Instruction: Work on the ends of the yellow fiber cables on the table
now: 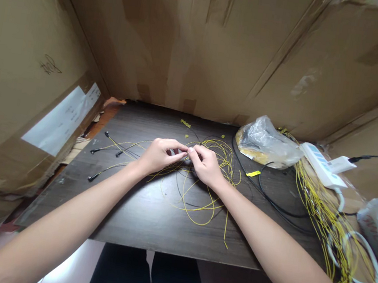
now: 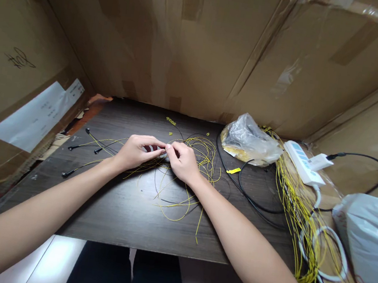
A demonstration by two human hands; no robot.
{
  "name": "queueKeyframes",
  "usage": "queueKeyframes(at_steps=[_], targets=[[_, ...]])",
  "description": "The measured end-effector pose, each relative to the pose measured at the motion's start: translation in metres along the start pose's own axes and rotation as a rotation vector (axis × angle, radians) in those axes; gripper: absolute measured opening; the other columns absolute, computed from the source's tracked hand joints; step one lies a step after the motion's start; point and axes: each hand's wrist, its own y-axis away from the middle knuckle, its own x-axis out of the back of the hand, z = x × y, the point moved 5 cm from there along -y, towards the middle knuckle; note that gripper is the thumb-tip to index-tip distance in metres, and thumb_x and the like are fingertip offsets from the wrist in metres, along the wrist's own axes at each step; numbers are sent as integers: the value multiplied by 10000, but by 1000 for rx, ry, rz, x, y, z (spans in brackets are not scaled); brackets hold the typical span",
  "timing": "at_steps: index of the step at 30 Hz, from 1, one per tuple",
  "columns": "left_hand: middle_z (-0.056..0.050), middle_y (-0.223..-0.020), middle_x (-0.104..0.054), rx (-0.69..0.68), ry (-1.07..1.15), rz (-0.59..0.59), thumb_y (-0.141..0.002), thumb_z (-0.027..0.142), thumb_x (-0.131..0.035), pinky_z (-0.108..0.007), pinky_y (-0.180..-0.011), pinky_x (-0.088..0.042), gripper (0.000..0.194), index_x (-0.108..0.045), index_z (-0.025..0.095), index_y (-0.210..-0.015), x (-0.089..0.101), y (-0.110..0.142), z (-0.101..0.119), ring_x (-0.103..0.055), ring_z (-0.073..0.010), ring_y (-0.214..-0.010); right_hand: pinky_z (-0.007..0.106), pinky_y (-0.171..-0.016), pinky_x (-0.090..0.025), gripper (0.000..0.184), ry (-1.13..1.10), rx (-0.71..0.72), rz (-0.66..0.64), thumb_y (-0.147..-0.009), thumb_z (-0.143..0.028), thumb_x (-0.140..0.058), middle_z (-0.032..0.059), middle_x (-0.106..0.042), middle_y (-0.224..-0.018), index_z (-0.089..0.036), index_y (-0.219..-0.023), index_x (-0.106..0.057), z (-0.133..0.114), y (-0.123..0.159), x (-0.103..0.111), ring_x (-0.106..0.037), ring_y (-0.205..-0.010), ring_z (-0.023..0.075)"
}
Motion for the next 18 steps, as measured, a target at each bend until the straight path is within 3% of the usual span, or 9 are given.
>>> queueKeyframes(at_steps=[3, 8, 14, 18], targets=[[-34, -797, -763, 21, -2, 23, -885, 247, -691, -185, -566, -511, 148, -801, 172, -948, 1, 0, 0, -649, -106, -619, 298, -647, -357, 392, 3, -16, -8, -1004, -389, -431, -7, -489, -626, -211, -656, -446, 0, 0, 1, -475, -627, 148], [-28, -778, -757, 60, 14, 40, -863, 241, -705, -179, -546, -502, 143, -807, 174, -936, 1, 1, 0, -638, -101, -603, 288, -644, -389, 197, -36, -31, 19, -940, -354, -526, 18, -596, -769, -205, -816, -563, 0, 1, 1, -514, -677, 157], [-22, -767, -751, 17, 18, 34, -864, 235, -704, -172, -546, -504, 136, -801, 174, -938, 0, 1, 3, -634, -93, -592, 305, -660, -357, 431, 1, -17, -10, -1019, -395, -398, -2, -483, -610, -213, -630, -433, 0, 1, 0, -468, -622, 153], [-31, -798, -759, 49, 13, 61, -863, 247, -705, -173, -547, -509, 135, -797, 173, -930, 1, 0, 2, -649, -102, -622, 289, -652, -374, 330, -50, -42, 9, -994, -411, -449, 6, -547, -701, -211, -740, -514, 0, 1, 2, -495, -659, 155]])
